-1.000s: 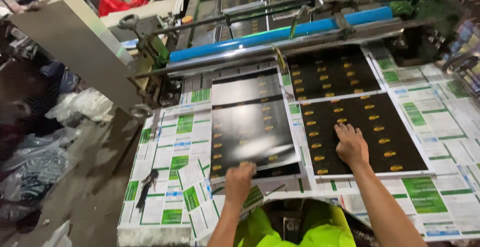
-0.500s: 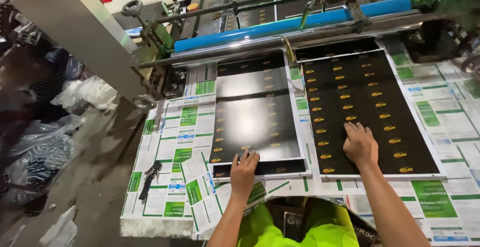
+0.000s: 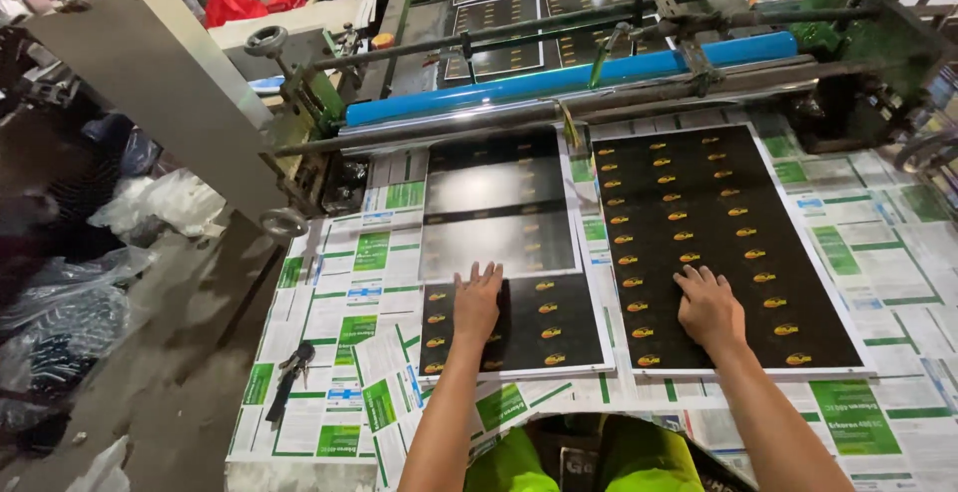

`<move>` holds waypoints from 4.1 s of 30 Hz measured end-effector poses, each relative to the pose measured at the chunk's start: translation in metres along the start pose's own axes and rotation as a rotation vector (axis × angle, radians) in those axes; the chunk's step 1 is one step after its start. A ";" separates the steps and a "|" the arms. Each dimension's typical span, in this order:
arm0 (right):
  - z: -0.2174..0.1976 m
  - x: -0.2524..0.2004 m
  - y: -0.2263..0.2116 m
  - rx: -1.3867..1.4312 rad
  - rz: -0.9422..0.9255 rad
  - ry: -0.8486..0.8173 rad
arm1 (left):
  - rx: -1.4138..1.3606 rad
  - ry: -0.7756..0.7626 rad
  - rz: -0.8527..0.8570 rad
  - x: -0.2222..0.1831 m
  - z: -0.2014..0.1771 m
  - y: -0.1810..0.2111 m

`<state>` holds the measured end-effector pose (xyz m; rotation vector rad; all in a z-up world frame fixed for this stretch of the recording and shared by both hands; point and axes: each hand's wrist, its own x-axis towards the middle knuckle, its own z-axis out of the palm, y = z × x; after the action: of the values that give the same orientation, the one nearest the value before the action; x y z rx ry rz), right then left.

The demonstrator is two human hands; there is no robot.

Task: Smoothing and inspecting printed sheets as they pass through an industrial printing machine.

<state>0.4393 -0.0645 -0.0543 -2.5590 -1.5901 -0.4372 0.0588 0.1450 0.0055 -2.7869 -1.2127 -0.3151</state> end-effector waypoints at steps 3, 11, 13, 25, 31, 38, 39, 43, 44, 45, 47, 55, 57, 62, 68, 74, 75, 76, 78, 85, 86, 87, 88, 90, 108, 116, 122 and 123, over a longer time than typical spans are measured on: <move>-0.026 -0.016 0.004 -0.047 -0.089 -0.084 | -0.007 0.160 0.067 -0.017 -0.006 0.022; -0.057 -0.113 0.015 0.339 -0.233 -0.008 | -0.355 0.183 0.089 -0.123 -0.026 0.064; -0.062 -0.119 0.019 0.298 -0.309 -0.025 | -0.352 0.111 0.098 -0.134 -0.021 0.064; -0.181 -0.101 -0.004 0.242 -0.091 0.257 | -0.362 0.306 0.076 -0.143 -0.014 0.069; -0.091 -0.125 -0.011 0.157 -0.077 -0.005 | -0.339 0.309 0.055 -0.146 -0.020 0.074; -0.089 -0.085 -0.018 0.326 -0.111 0.138 | -0.354 0.319 0.050 -0.143 -0.025 0.075; -0.094 -0.076 -0.020 0.355 -0.084 0.141 | -0.366 0.329 0.045 -0.143 -0.026 0.075; -0.054 -0.040 -0.011 0.265 -0.120 0.109 | -0.361 0.291 0.028 -0.143 -0.025 0.075; -0.048 -0.032 -0.010 0.255 -0.142 0.108 | -0.370 0.286 0.026 -0.143 -0.024 0.075; -0.041 -0.024 -0.009 0.246 -0.163 0.107 | -0.378 0.282 0.025 -0.142 -0.023 0.074; -0.029 -0.009 -0.009 0.230 -0.144 0.081 | -0.381 0.270 0.018 -0.142 -0.025 0.075; -0.051 -0.008 -0.019 0.238 -0.042 0.124 | -0.391 0.252 0.014 -0.141 -0.028 0.075; -0.052 -0.011 -0.020 0.236 -0.015 0.195 | -0.398 0.272 0.023 -0.141 -0.029 0.075; -0.070 -0.018 -0.027 0.228 0.023 0.263 | -0.282 0.293 0.048 -0.133 -0.018 0.066; -0.066 -0.020 -0.025 0.252 0.022 0.286 | -0.131 0.456 -0.004 -0.114 -0.095 0.084; -0.075 -0.022 -0.028 0.295 0.045 0.304 | -0.093 0.336 -0.009 -0.136 -0.038 0.078; -0.077 -0.022 -0.029 0.276 0.034 0.342 | -0.080 0.248 -0.009 -0.140 -0.021 0.073; -0.077 -0.021 -0.029 0.276 0.035 0.339 | -0.080 0.245 -0.009 -0.138 -0.016 0.069; -0.080 -0.021 -0.028 0.280 0.041 0.298 | -0.084 0.327 0.019 -0.135 -0.004 0.063; -0.063 -0.018 -0.024 0.319 0.071 0.324 | -0.062 0.349 0.019 -0.090 -0.014 0.047; -0.047 -0.017 -0.017 0.242 0.058 0.258 | -0.001 0.367 0.030 -0.082 -0.006 0.042; -0.031 -0.016 -0.010 0.165 0.046 0.193 | 0.060 0.385 0.041 -0.075 0.002 0.037; -0.032 -0.015 -0.011 0.162 0.048 0.198 | 0.059 0.390 0.044 -0.066 0.001 0.035; -0.035 -0.016 -0.011 0.169 0.050 0.184 | 0.050 0.358 0.044 -0.051 -0.001 0.032; -0.011 -0.039 0.015 0.219 -0.171 0.047 | -0.370 0.166 0.088 -0.097 -0.025 0.067; -0.033 -0.110 0.039 0.155 -0.305 -0.084 | -0.352 0.203 0.127 -0.140 -0.031 0.066; -0.022 -0.098 0.052 0.047 -0.092 -0.436 | -0.367 0.291 0.094 -0.145 -0.042 0.072; -0.027 -0.091 0.054 0.003 -0.005 -0.624 | -0.372 0.313 0.098 -0.145 -0.044 0.073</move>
<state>0.4442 -0.1740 -0.0512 -2.8533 -1.7411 0.4126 0.0088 -0.0151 0.0167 -2.9221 -1.0281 -1.0195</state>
